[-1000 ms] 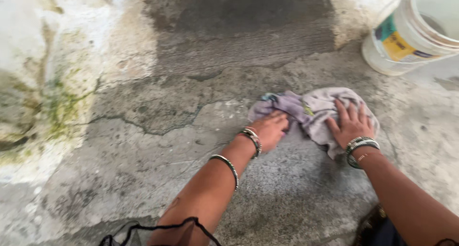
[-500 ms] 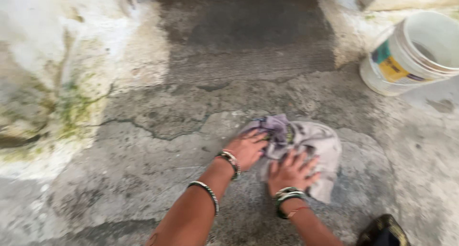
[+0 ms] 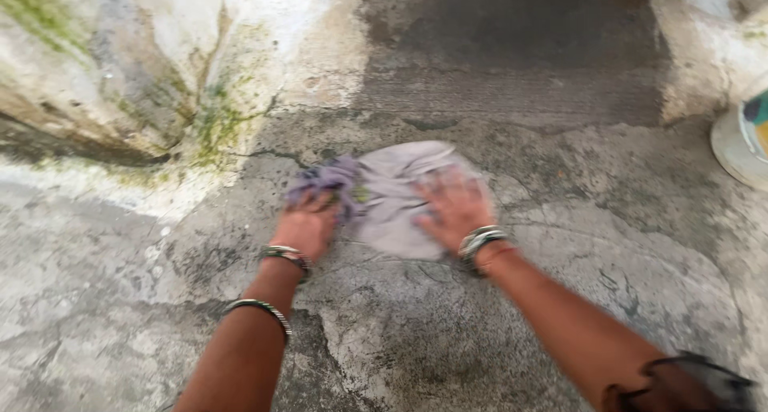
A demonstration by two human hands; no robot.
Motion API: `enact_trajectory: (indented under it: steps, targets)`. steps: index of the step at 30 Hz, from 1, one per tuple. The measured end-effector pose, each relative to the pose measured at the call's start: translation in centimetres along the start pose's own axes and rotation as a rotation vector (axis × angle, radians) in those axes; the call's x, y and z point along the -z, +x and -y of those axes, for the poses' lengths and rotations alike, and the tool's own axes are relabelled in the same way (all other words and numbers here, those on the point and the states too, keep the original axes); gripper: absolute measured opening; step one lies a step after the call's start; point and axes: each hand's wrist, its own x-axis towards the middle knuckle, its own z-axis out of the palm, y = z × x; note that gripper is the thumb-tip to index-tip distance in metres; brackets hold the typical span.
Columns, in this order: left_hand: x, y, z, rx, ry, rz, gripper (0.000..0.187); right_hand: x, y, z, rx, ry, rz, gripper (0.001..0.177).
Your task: The person wipes a concrete floor by hand with a cloth, repeatedly dipping the cloth into a bucket of water to clean the surface.
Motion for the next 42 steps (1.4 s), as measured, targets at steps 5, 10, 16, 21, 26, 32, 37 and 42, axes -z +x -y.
enact_trajectory:
  steps: [5,10,16,21,26,32,37,42]
  targets:
    - [-0.1,2.6,-11.1,-0.159,-0.192,0.131,0.043,-2.5,-4.2,-11.1,-0.160,-0.010,-0.151,0.071]
    - [1.9,4.4,-19.9,-0.333,-0.355,0.294,0.041,-6.7,-11.1,-14.4,-0.363,-0.004,-0.235,0.072]
    - [-0.2,5.1,-13.6,-0.265,-0.238,0.108,0.050,-6.4,-10.6,-5.9,-0.315,-0.022,0.026,0.085]
    - [1.0,5.4,-5.2,0.143,-0.343,0.237,0.050,-1.9,-1.4,1.9,-0.086,0.011,0.098,0.080]
    - [2.5,3.6,2.1,0.490,-0.351,0.280,0.052,2.1,7.2,8.1,-0.140,0.043,0.162,0.083]
    - [2.9,2.1,7.2,0.709,-0.273,0.184,0.053,4.4,12.7,11.7,-0.025,-0.018,0.178,0.085]
    - [3.3,3.9,7.5,0.837,-0.283,0.206,0.057,4.4,17.3,10.3,0.103,-0.032,0.162,0.080]
    - [2.9,7.8,5.3,0.923,-0.317,0.133,0.067,1.6,21.6,4.7,0.177,-0.015,0.065,0.070]
